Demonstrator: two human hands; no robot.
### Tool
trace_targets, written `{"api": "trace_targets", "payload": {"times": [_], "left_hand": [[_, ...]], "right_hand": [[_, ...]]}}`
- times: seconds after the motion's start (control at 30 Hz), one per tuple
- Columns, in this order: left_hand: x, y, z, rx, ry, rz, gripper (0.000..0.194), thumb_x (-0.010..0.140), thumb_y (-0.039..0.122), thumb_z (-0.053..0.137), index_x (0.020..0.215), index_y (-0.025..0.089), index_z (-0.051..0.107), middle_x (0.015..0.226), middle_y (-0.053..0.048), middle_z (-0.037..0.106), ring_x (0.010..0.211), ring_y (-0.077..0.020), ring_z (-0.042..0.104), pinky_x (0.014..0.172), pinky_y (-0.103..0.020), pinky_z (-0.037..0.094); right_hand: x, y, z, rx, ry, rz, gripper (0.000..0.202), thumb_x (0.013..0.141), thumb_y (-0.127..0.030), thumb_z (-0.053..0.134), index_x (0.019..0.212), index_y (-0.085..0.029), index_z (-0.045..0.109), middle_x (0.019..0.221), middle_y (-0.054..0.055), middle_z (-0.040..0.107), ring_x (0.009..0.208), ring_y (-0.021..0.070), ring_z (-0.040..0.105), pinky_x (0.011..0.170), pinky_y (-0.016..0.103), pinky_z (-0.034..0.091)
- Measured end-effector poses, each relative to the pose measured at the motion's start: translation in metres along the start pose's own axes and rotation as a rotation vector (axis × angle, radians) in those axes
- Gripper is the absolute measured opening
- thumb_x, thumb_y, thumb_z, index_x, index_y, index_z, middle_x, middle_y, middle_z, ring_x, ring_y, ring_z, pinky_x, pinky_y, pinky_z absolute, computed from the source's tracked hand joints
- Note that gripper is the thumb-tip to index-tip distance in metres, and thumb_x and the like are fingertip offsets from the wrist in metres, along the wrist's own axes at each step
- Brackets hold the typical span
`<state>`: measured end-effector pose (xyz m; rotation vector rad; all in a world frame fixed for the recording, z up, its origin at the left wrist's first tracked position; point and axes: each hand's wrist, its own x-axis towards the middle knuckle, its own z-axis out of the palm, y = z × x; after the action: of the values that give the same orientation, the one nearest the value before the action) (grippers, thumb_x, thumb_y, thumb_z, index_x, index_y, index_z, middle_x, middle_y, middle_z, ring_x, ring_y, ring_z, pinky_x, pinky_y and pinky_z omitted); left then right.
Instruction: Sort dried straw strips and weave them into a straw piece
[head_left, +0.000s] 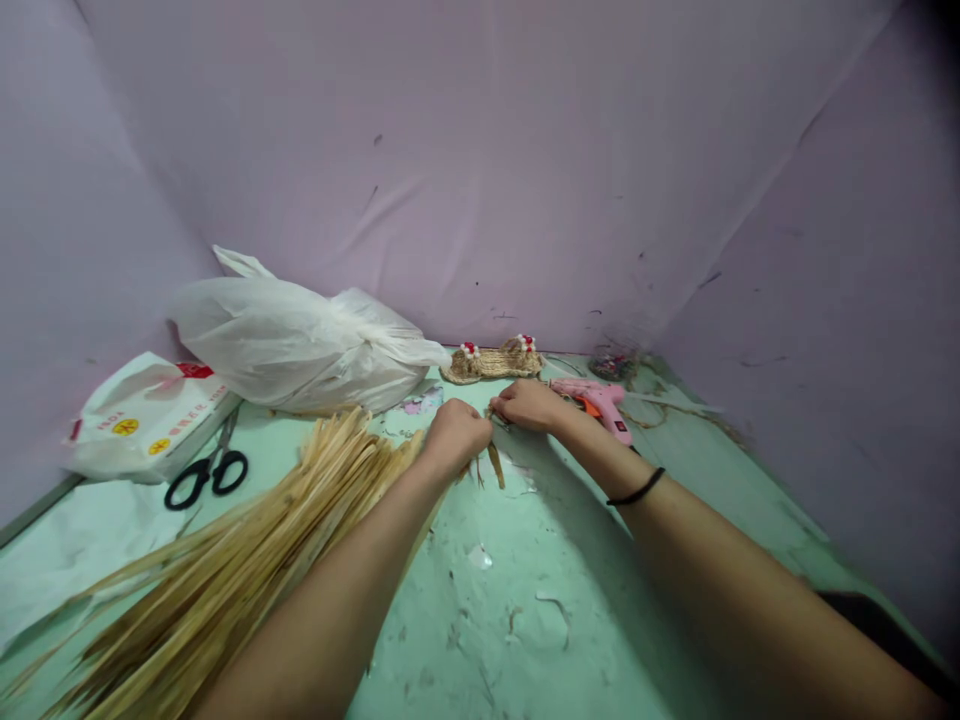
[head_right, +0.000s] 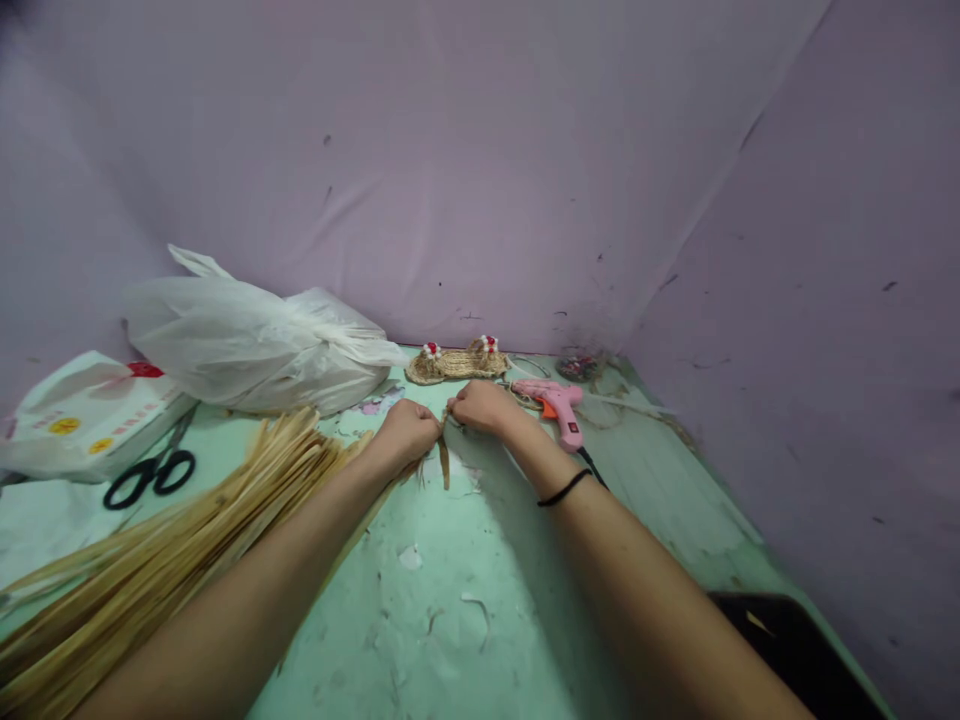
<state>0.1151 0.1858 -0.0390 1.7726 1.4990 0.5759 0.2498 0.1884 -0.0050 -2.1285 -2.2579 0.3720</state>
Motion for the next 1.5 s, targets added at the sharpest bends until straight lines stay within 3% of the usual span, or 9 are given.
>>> {"api": "trace_targets", "payload": {"times": [0.1, 0.3, 0.5, 0.57, 0.63, 0.77, 0.9, 1.2, 1.5], "left_hand": [[0.0, 0.0, 0.0, -0.023, -0.005, -0.017, 0.011, 0.053, 0.012, 0.051, 0.043, 0.016, 0.048, 0.033, 0.005, 0.03, 0.035, -0.0081, 0.03, 0.039, -0.023, 0.019], [0.001, 0.005, -0.001, -0.082, -0.065, -0.119, 0.012, 0.057, 0.014, 0.053, 0.046, 0.016, 0.048, 0.031, 0.006, 0.03, 0.032, -0.0071, 0.029, 0.038, -0.022, 0.019], [0.001, 0.02, -0.014, -0.124, -0.227, -0.289, 0.02, 0.061, 0.018, 0.053, 0.044, 0.017, 0.044, 0.026, 0.005, 0.029, 0.027, -0.0064, 0.024, 0.034, -0.021, 0.017], [0.002, 0.023, -0.017, -0.13, -0.277, -0.317, 0.023, 0.063, 0.019, 0.053, 0.043, 0.016, 0.043, 0.025, 0.005, 0.028, 0.026, -0.0056, 0.021, 0.034, -0.021, 0.015], [0.003, 0.025, -0.019, -0.135, -0.318, -0.341, 0.025, 0.064, 0.02, 0.053, 0.041, 0.016, 0.043, 0.025, 0.005, 0.027, 0.026, -0.0051, 0.02, 0.033, -0.021, 0.014], [0.002, 0.028, -0.02, -0.144, -0.346, -0.369, 0.028, 0.067, 0.019, 0.051, 0.04, 0.016, 0.042, 0.024, 0.005, 0.025, 0.026, -0.0044, 0.018, 0.034, -0.02, 0.012], [-0.001, 0.029, -0.02, -0.15, -0.341, -0.37, 0.028, 0.068, 0.019, 0.049, 0.04, 0.016, 0.041, 0.023, 0.005, 0.024, 0.026, -0.0049, 0.018, 0.034, -0.02, 0.013], [0.003, 0.021, -0.019, -0.195, -0.327, -0.325, 0.02, 0.063, 0.025, 0.059, 0.049, 0.014, 0.05, 0.029, 0.004, 0.037, 0.026, -0.004, 0.024, 0.033, -0.019, 0.017], [0.009, 0.014, -0.016, -0.208, -0.331, -0.283, 0.013, 0.06, 0.017, 0.055, 0.048, 0.013, 0.05, 0.03, 0.003, 0.039, 0.027, -0.0046, 0.027, 0.032, -0.019, 0.019]], "right_hand": [[0.001, 0.0, 0.0, 0.027, -0.026, 0.021, 0.044, 0.084, -0.036, 0.033, 0.078, -0.011, 0.069, 0.075, 0.011, 0.067, 0.065, 0.0171, 0.058, 0.053, 0.023, 0.033], [0.011, -0.005, 0.001, 0.079, -0.051, 0.118, 0.038, 0.078, -0.04, 0.046, 0.083, -0.01, 0.069, 0.082, 0.014, 0.067, 0.074, 0.0201, 0.06, 0.058, 0.024, 0.036], [-0.016, -0.004, 0.002, 0.162, 0.147, 0.25, 0.051, 0.085, -0.047, 0.032, 0.088, -0.01, 0.066, 0.09, 0.018, 0.066, 0.083, 0.0255, 0.06, 0.065, 0.029, 0.04], [-0.028, -0.002, 0.001, 0.184, 0.281, 0.3, 0.054, 0.089, -0.042, 0.021, 0.093, -0.009, 0.064, 0.095, 0.02, 0.064, 0.09, 0.0267, 0.059, 0.071, 0.031, 0.041], [-0.036, -0.001, 0.001, 0.339, 0.334, 0.353, 0.046, 0.088, -0.038, 0.028, 0.089, -0.009, 0.063, 0.092, 0.02, 0.065, 0.089, 0.0272, 0.059, 0.072, 0.032, 0.042], [-0.04, -0.008, 0.004, 0.966, -0.032, 0.478, 0.025, 0.08, -0.028, 0.048, 0.07, -0.008, 0.06, 0.066, 0.016, 0.064, 0.059, 0.0226, 0.062, 0.057, 0.033, 0.049], [-0.042, -0.021, 0.009, 1.173, -0.193, 0.473, 0.02, 0.08, -0.019, 0.05, 0.064, -0.009, 0.057, 0.047, 0.008, 0.058, 0.042, 0.0154, 0.057, 0.046, 0.029, 0.051], [-0.046, -0.028, 0.012, 1.435, -0.212, 0.427, 0.021, 0.079, 0.0, 0.045, 0.063, -0.007, 0.056, 0.045, 0.0, 0.055, 0.037, 0.0067, 0.05, 0.046, 0.021, 0.052], [-0.042, -0.031, 0.016, 1.502, -0.151, 0.407, 0.02, 0.08, -0.008, 0.051, 0.06, -0.007, 0.055, 0.044, 0.001, 0.056, 0.038, 0.0075, 0.052, 0.046, 0.021, 0.052]]}}
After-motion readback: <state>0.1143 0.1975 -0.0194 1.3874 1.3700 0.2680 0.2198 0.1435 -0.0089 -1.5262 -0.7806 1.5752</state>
